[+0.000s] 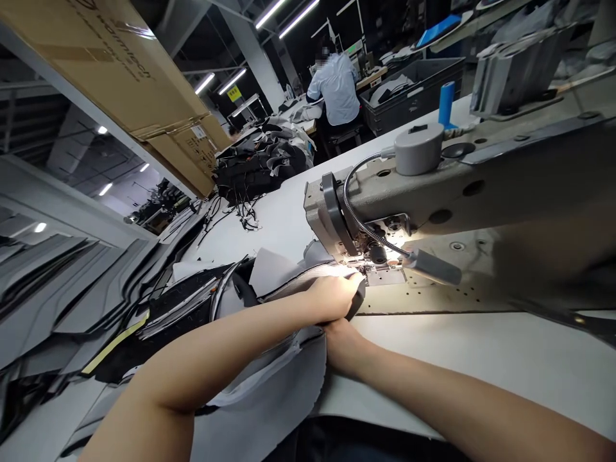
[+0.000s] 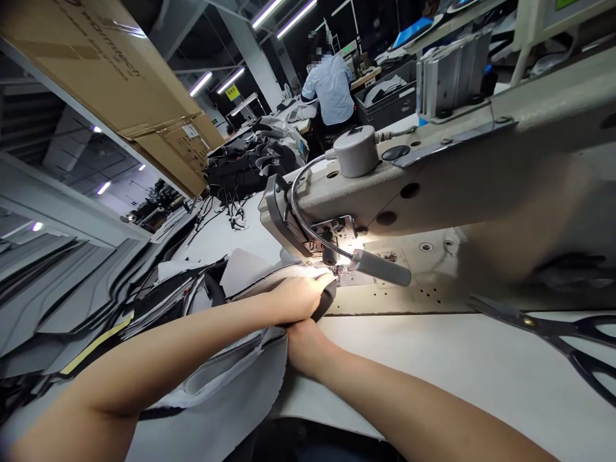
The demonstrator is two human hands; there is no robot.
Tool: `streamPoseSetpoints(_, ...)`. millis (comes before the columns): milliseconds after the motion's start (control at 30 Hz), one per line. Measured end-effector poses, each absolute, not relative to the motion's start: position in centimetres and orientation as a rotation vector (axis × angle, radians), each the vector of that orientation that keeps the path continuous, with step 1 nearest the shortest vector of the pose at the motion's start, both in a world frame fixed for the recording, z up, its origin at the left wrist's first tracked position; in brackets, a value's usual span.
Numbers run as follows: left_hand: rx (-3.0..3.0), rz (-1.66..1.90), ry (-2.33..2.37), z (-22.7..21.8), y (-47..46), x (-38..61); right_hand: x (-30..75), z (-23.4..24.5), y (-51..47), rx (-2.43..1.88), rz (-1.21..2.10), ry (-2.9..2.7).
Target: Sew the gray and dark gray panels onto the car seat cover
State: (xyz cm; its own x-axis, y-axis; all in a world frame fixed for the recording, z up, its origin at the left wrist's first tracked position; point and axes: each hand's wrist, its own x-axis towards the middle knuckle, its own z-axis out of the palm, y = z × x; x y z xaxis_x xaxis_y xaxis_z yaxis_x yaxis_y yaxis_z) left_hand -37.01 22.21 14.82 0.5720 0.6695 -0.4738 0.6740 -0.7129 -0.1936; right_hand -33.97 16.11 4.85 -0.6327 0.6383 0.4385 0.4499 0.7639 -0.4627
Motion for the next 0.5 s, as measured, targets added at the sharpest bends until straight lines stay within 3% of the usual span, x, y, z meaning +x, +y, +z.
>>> streamPoseSetpoints(200,2.89,-0.975,1.024,13.8,22.1,-37.6,-28.2,4.7,12.6,-0.578,0.451,-2.51)
streamPoseSetpoints(300,2.782,-1.095,1.144,13.7,21.9,-37.4,-25.7,4.0,12.0,-0.696,0.143,-2.437)
streamPoseSetpoints(500,2.977,-0.85,0.941,13.9,22.7,-38.1,-26.1,2.8,14.1,-1.043,-0.404,-2.368)
